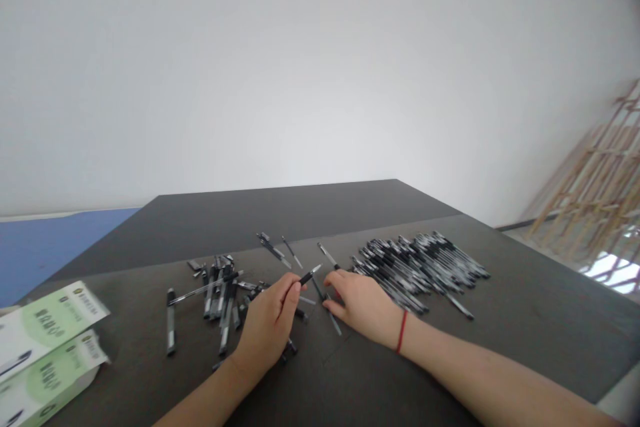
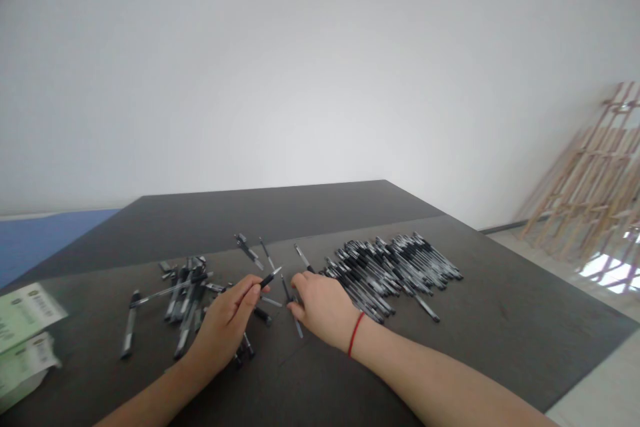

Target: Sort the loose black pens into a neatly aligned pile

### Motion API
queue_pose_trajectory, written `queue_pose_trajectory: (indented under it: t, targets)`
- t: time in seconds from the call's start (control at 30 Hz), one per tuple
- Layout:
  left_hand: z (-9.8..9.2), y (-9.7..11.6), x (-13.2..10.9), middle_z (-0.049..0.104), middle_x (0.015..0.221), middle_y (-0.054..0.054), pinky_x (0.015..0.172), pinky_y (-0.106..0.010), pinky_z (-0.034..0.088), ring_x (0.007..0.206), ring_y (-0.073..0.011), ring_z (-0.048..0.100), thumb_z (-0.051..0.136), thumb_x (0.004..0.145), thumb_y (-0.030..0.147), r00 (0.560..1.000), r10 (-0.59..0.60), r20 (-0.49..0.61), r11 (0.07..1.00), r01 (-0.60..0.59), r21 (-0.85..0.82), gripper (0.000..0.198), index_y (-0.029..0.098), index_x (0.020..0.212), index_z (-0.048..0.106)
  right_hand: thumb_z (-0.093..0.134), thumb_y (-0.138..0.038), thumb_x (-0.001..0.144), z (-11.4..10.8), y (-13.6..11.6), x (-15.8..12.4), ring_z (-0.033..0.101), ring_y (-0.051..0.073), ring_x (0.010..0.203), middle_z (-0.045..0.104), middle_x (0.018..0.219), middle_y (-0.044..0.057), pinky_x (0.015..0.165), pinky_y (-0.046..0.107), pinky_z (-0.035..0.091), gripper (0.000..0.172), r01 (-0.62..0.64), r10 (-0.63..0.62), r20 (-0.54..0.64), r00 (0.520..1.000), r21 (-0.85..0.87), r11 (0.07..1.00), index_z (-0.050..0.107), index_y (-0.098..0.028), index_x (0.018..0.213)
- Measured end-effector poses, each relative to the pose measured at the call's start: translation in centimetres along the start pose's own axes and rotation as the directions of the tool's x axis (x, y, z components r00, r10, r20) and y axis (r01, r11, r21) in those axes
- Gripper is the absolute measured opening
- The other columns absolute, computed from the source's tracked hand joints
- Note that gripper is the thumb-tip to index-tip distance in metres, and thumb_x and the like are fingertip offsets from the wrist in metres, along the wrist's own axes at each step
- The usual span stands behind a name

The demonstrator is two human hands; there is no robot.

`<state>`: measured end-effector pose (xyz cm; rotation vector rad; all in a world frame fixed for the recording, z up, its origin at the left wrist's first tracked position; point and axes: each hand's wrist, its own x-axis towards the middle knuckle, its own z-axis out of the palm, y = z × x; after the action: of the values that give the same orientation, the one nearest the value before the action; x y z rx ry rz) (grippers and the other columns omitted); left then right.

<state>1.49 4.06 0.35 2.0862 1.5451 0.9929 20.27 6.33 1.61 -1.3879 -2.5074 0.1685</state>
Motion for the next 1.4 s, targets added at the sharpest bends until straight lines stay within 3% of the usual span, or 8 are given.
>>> queue_pose_trajectory:
  t: [0.2,0.4,0.5,0.6,0.7,0.77,1.17,1.4]
  targets:
    - [0.3,-0.4,0.2,0.066,0.095,-0.005,0.077,-0.031,0.045,0.089,-0.0207,0.060,0.031,0.094,0.034,0.999,0.044,-0.011,0.999,-0.044,-0.013,0.031,0.022,0.100,0.059,0.059,-0.024,0.081,1.0,0.0,-0.2,0.059,0.021,0.082,0.061,0.089,0.007,0.069,0.029,0.042,0.010,0.017,-0.014,0.041,0.999,-0.064,0.998,0.055,-0.017,0.087]
    - [0.2,-0.3,0.3,0.064,0.086,-0.002,0.074,-0.028,0.044,0.081,-0.0181,0.060,0.040,0.091,0.029,0.997,0.079,-0.022,0.997,-0.080,-0.005,0.021,0.022,0.094,0.060,0.055,-0.011,0.077,0.4,1.1,0.2,0.055,0.014,0.071,0.058,0.074,0.001,0.066,0.025,0.040,0.009,0.000,-0.001,0.001,1.000,0.330,0.944,0.056,-0.017,0.084]
    - [0.1,-0.3,0.3,0.063,0.082,-0.001,0.070,-0.027,0.044,0.078,-0.0169,0.059,0.042,0.091,0.029,0.995,0.088,-0.038,0.996,-0.088,0.004,0.019,0.022,0.092,0.060,0.049,-0.019,0.083,-0.9,2.2,0.9,0.049,0.010,0.054,0.054,0.067,-0.003,0.054,0.023,0.038,0.009,-0.075,0.107,-0.009,0.994,0.653,0.754,0.055,-0.017,0.090]
    - [0.2,-0.4,0.3,0.061,0.080,0.000,0.070,-0.026,0.043,0.076,-0.0159,0.059,0.044,0.090,0.028,0.994,0.102,-0.041,0.995,-0.101,0.021,0.018,0.022,0.092,0.061,0.050,-0.030,0.085,-1.8,3.1,1.6,0.044,0.007,0.044,0.052,0.063,-0.005,0.045,0.021,0.035,0.016,-0.096,0.217,-0.003,0.976,0.892,0.441,0.054,-0.016,0.092]
    - [0.1,-0.5,0.3,0.061,0.079,0.000,0.070,-0.026,0.043,0.075,-0.0160,0.058,0.045,0.090,0.028,0.992,0.117,-0.038,0.993,-0.116,0.029,0.018,0.022,0.092,0.062,0.059,-0.036,0.079,-1.7,3.4,2.0,0.047,0.007,0.046,0.055,0.064,-0.005,0.047,0.021,0.037,0.023,-0.035,0.290,-0.028,0.957,0.977,0.210,0.054,-0.016,0.090]
    - [0.1,-0.5,0.3,0.061,0.079,0.000,0.070,-0.026,0.043,0.075,-0.0162,0.058,0.045,0.089,0.028,0.992,0.119,-0.029,0.992,-0.118,0.034,0.018,0.023,0.092,0.062,0.062,-0.037,0.077,-1.4,3.1,2.0,0.049,0.007,0.048,0.057,0.066,-0.004,0.048,0.021,0.039,0.025,-0.035,0.287,-0.011,0.958,0.987,0.157,0.055,-0.016,0.089]
    - [0.0,0.0,0.2,0.063,0.083,0.000,0.072,-0.026,0.044,0.080,-0.0170,0.060,0.049,0.087,0.026,0.995,0.097,-0.022,0.995,-0.096,0.041,0.016,0.023,0.089,0.064,0.051,-0.024,0.084,-1.0,1.7,0.9,0.053,0.008,0.052,0.059,0.067,-0.002,0.053,0.022,0.044,0.010,0.011,0.092,-0.082,0.992,0.804,0.594,0.056,-0.016,0.089]
    - [-0.2,-0.1,0.0,0.065,0.086,-0.001,0.073,-0.027,0.045,0.083,-0.0184,0.061,0.048,0.087,0.025,0.993,0.113,-0.019,0.989,-0.111,0.097,0.017,0.024,0.089,0.064,0.050,-0.018,0.084,-0.6,1.6,0.8,0.055,0.010,0.057,0.058,0.067,-0.001,0.057,0.023,0.046,0.007,0.049,0.083,-0.136,0.987,0.758,0.650,0.057,-0.016,0.083]
